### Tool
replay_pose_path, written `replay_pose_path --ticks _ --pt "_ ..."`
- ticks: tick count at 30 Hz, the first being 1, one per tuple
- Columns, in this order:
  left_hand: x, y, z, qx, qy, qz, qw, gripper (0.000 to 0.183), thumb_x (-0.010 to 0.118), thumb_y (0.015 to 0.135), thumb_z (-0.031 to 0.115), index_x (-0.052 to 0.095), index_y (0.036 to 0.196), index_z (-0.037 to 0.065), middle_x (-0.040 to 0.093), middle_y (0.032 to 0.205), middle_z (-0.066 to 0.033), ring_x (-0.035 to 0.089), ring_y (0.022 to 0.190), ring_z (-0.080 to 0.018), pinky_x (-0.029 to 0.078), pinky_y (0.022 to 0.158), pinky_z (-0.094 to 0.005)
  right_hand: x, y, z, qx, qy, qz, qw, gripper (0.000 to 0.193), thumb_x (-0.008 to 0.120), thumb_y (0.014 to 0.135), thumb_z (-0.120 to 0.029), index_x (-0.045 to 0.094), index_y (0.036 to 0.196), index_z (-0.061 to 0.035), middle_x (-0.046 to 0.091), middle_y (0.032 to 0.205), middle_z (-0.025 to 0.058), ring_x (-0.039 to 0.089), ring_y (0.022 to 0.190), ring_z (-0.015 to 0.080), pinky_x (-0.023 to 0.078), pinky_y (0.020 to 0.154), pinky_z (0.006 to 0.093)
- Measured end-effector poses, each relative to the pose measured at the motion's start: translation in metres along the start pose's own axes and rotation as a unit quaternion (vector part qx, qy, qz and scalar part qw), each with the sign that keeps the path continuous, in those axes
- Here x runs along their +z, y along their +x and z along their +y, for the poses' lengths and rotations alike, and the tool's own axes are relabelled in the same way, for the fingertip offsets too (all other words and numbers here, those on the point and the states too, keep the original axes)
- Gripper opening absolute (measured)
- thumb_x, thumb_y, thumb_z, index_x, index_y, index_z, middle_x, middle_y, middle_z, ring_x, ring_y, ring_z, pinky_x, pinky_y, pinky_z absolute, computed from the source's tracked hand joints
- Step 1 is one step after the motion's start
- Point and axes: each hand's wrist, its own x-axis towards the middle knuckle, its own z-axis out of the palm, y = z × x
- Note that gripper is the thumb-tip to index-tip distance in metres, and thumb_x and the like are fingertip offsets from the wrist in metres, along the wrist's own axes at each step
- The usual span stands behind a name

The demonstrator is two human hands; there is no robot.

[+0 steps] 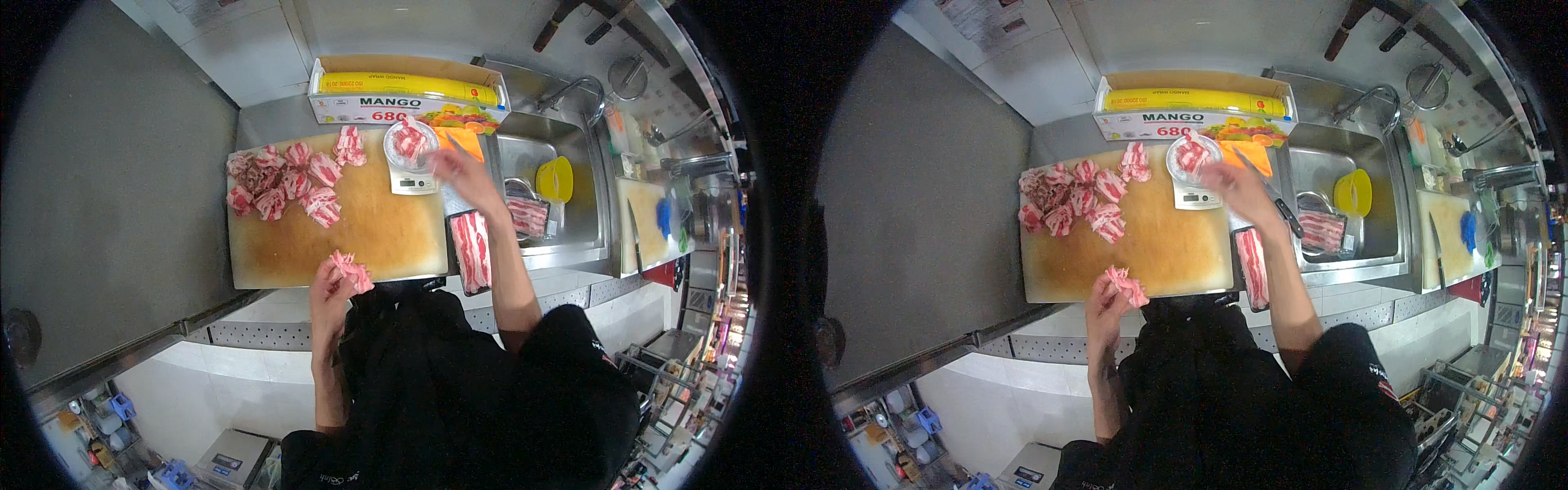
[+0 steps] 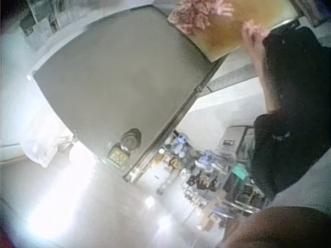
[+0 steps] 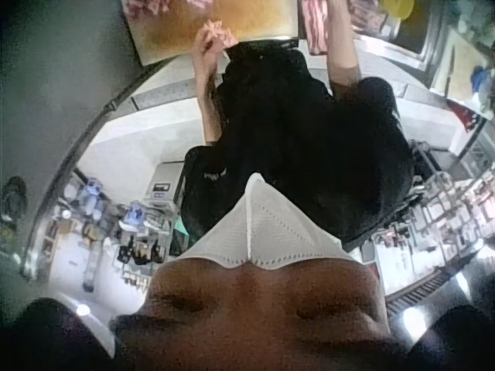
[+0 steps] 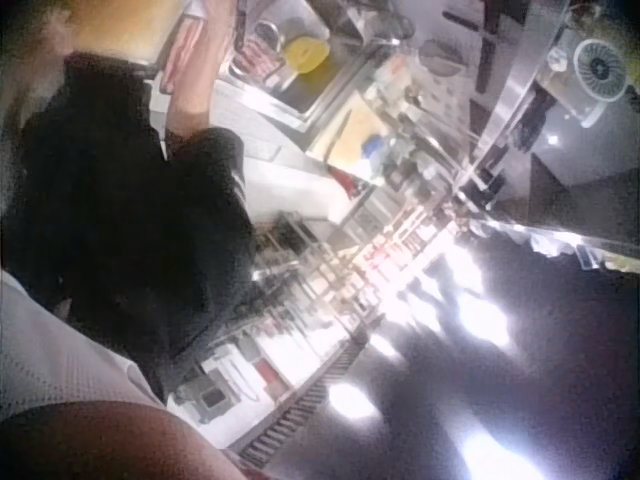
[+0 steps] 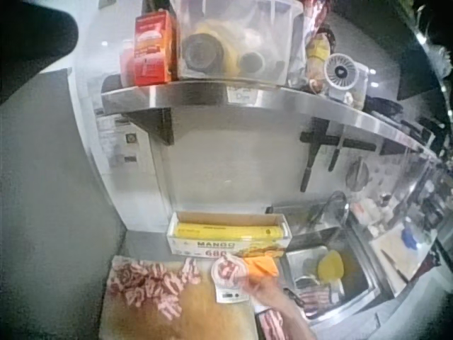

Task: The person arranges sliced meat on a tray, placing pieces one at a time from a cutting board. The person uses a digital scale to weigh portions of meat before arranging them.

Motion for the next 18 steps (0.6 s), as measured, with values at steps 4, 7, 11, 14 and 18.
replay_pose_path --ticks 4,7,11,14,18 --pt "0.042 0.011 -0.012 0.049 -0.003 -0.053 0.997 0.032 0.066 0.101 0.003 0.06 0.133 0.001 0.067 0.125 -0.0111 0.067 0.114 -0.0211 0.054 0.102 -0.0372 0.074 -0.108 0.003 0.065 0.306 -0.224 0.923 0.041 0.07 0.102 -0.019 0.064 0.141 -0.0056 0.072 0.12 0.0032 0.065 0.114 0.0137 0.054 0.099 0.0317" --pt "0.08 0.015 -0.009 0.149 0.197 -0.075 0.966 0.02 0.069 0.099 0.006 0.068 0.118 -0.001 0.068 0.115 -0.0123 0.069 0.108 -0.0236 0.053 0.097 -0.0359 0.104 -0.156 0.007 0.18 0.439 -0.121 0.872 0.031 0.069 0.102 -0.015 0.067 0.131 -0.0028 0.073 0.116 0.0041 0.069 0.104 0.0136 0.058 0.089 0.0307" --pt "0.113 0.003 0.004 0.197 0.391 -0.091 0.894 0.018 0.074 0.094 0.01 0.073 0.109 0.0 0.069 0.114 -0.0162 0.067 0.11 -0.034 0.051 0.096 -0.0403 0.075 -0.184 0.035 0.206 0.353 0.088 0.908 0.018 0.059 0.104 -0.004 0.07 0.118 -0.001 0.075 0.108 0.007 0.071 0.095 0.0126 0.058 0.08 0.0285" --pt "0.105 0.002 -0.007 0.174 0.448 -0.143 0.865 0.021 0.073 0.094 0.012 0.073 0.113 0.002 0.069 0.117 -0.0151 0.065 0.114 -0.0353 0.051 0.1 -0.0412 0.034 -0.196 0.058 0.099 0.219 0.222 0.945 0.02 0.06 0.099 -0.001 0.07 0.117 -0.0001 0.076 0.104 0.0086 0.072 0.09 0.0139 0.06 0.077 0.0301" --pt "0.084 0.009 -0.019 0.148 0.523 -0.223 0.809 0.028 0.072 0.096 0.02 0.07 0.119 0.004 0.068 0.12 -0.0136 0.064 0.115 -0.0355 0.051 0.099 -0.0436 -0.008 -0.203 0.071 0.117 0.02 0.313 0.942 0.022 0.058 0.099 -0.001 0.069 0.117 -0.0029 0.075 0.114 0.011 0.074 0.098 0.0239 0.06 0.08 0.0338"
